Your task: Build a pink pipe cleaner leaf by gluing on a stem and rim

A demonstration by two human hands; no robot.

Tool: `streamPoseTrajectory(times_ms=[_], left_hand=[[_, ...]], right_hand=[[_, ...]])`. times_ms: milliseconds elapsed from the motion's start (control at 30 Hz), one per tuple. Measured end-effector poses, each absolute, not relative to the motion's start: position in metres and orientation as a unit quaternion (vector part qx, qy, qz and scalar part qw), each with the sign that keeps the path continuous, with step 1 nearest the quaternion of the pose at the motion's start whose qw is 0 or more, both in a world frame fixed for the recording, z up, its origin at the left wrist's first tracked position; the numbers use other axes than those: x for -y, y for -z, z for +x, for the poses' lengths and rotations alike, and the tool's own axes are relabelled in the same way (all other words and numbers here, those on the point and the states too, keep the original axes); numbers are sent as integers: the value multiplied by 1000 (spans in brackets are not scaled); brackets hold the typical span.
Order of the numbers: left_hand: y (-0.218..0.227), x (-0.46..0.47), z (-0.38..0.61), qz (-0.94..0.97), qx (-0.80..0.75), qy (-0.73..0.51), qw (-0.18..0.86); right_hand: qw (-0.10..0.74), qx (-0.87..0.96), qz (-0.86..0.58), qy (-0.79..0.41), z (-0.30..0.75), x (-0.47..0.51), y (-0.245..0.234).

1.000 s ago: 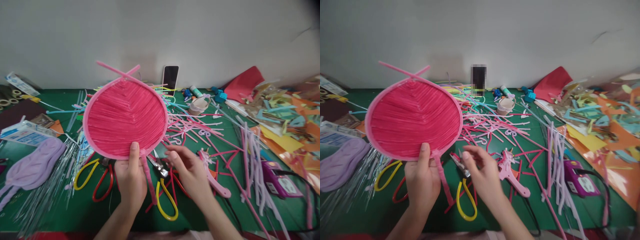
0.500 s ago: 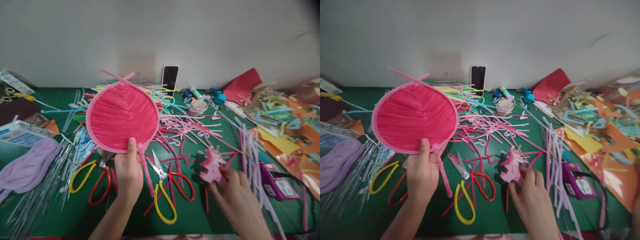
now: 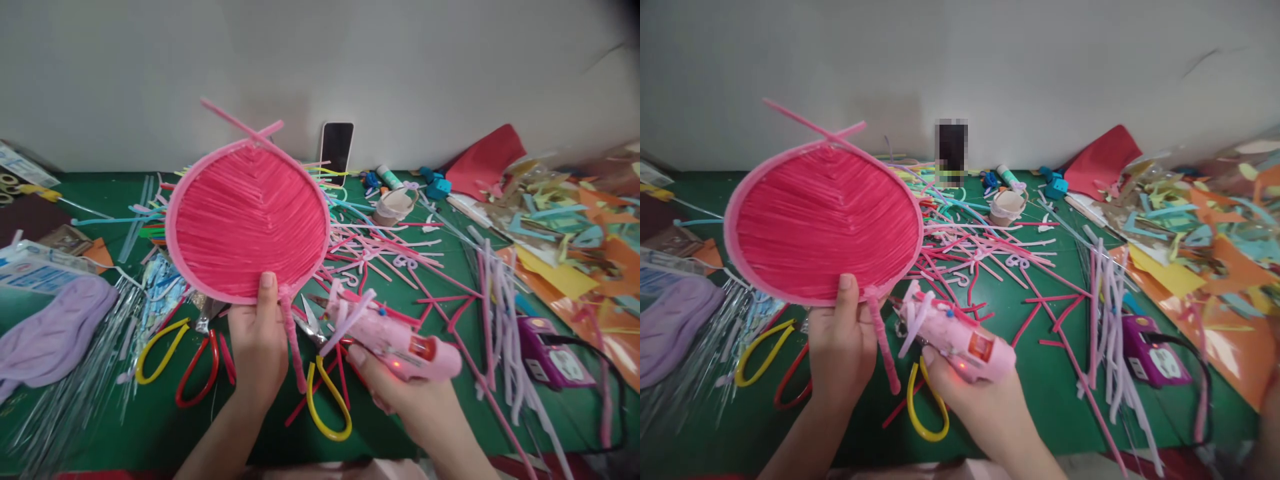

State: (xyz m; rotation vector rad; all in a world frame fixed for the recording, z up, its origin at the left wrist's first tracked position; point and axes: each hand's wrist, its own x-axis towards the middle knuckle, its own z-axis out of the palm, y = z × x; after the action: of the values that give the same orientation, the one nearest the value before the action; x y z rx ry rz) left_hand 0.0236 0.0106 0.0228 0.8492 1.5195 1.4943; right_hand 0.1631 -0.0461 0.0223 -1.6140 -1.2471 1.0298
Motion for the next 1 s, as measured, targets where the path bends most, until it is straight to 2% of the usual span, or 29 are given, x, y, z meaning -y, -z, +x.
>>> streamPoseTrajectory(times_ms=[200, 567, 1000], left_hand=[[-25, -11, 28, 352, -603, -608, 378], [-15, -7, 26, 385, -639, -581, 325], [-13, -5, 26, 371, -630, -590, 342]], right_hand=[[392, 457, -649, -465, 153, 32, -34], [388, 461, -651, -462, 151, 33, -30], [393, 478, -643, -451, 152, 33, -30]])
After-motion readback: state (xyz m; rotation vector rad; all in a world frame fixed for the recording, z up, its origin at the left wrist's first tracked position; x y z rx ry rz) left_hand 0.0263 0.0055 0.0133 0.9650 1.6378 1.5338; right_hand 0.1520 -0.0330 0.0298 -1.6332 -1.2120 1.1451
